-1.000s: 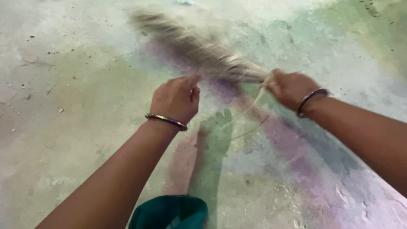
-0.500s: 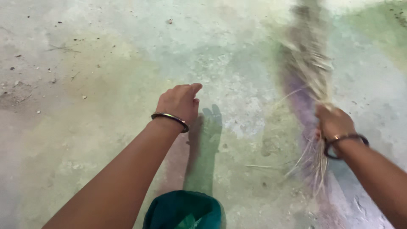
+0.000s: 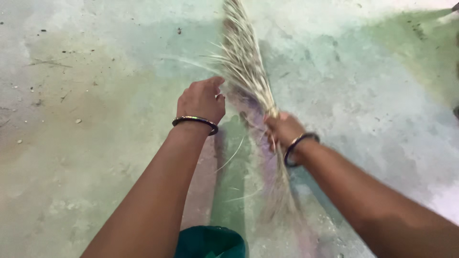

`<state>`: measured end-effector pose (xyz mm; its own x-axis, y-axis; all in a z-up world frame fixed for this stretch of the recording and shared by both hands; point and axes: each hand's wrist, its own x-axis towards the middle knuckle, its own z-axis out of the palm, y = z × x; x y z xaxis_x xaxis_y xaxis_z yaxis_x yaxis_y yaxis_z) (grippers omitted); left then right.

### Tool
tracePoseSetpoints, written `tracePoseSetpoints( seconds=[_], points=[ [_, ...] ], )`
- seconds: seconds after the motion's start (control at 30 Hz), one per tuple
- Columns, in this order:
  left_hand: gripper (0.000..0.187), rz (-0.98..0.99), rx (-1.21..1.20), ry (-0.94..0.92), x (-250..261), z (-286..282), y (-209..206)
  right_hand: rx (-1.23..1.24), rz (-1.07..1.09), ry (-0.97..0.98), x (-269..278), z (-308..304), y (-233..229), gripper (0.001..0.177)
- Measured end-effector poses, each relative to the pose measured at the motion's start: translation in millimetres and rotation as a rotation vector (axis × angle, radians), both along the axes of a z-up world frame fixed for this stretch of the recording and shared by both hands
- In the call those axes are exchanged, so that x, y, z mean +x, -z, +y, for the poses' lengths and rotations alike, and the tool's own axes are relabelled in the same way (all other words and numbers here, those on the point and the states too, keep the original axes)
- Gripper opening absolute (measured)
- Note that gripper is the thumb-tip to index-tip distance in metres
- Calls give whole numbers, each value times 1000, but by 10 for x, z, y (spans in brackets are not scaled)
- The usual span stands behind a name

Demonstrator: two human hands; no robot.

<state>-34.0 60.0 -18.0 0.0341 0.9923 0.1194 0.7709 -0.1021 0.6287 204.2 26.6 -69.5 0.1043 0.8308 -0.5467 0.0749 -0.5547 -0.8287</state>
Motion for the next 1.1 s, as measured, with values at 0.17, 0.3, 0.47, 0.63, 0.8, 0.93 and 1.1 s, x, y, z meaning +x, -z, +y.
tracePoseSetpoints(
  seconds=[0.17,0.3,0.47,0.63,0.8,0.93,1.1],
  points=[
    [38,-45,-24,-96,-315,-218,-64,12,-93,209,285,170,-110,14],
    [39,-64,-65,-182,-735,-560,11,-108,-315,49,243,2,-4,25],
    [40,-71,-111,-230,-1136,-797,-72,133,-877,-484,-109,-151,-606,47],
    [33,-49,12,-271,-1394,-891,-295,245,-1022,-1240,-397,-208,-872,38],
    [35,130,-137,-278,-1430,-838,-415,220,-1232,-1492,-335,293,-678,41],
    [36,230,-196,-225,-1396,-734,-503,311,-1224,-1135,-511,919,-754,47],
    [35,275,-202,-242,-1354,-611,-765,502,-1284,-1212,-715,1293,-1378,42]
  ],
)
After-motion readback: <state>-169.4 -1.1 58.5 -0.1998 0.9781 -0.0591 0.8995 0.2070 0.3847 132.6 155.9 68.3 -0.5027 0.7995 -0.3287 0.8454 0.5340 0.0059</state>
